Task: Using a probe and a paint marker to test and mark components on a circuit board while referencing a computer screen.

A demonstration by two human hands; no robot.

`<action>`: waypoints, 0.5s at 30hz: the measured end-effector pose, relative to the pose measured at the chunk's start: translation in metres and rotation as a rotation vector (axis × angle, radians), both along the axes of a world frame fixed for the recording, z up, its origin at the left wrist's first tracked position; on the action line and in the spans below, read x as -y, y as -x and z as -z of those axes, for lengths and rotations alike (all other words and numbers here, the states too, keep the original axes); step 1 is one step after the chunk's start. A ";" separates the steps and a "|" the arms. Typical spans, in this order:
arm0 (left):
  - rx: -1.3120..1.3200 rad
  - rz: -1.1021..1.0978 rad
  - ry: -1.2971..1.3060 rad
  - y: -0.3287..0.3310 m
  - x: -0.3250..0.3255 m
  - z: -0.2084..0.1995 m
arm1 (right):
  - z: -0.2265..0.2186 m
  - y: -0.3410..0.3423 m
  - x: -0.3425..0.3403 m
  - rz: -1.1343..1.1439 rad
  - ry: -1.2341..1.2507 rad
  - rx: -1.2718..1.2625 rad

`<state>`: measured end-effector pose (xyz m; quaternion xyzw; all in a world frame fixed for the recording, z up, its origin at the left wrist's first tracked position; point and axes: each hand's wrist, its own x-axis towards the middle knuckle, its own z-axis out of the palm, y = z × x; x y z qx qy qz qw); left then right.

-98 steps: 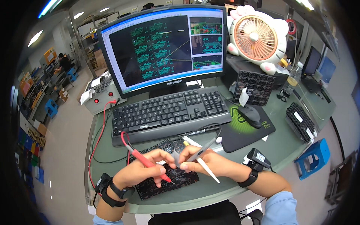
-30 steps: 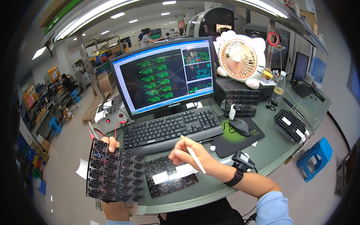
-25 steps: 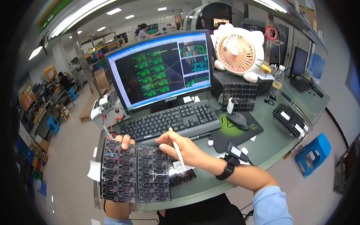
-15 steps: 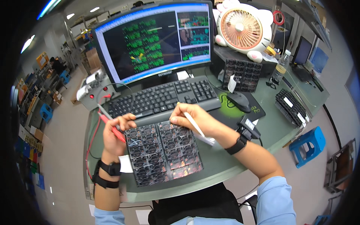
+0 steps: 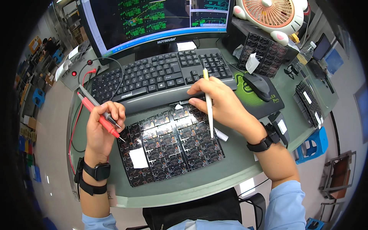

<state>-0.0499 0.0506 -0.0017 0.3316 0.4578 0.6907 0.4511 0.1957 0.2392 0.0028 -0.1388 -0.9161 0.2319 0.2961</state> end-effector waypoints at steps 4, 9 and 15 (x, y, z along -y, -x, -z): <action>-0.051 -0.014 0.027 -0.004 -0.002 -0.001 | -0.002 -0.005 0.006 -0.001 0.051 -0.028; -0.095 -0.038 0.060 -0.007 -0.002 0.000 | -0.007 -0.006 0.014 -0.025 0.036 -0.005; -0.095 -0.012 0.098 -0.007 -0.001 0.000 | -0.003 -0.005 0.013 -0.055 0.018 -0.005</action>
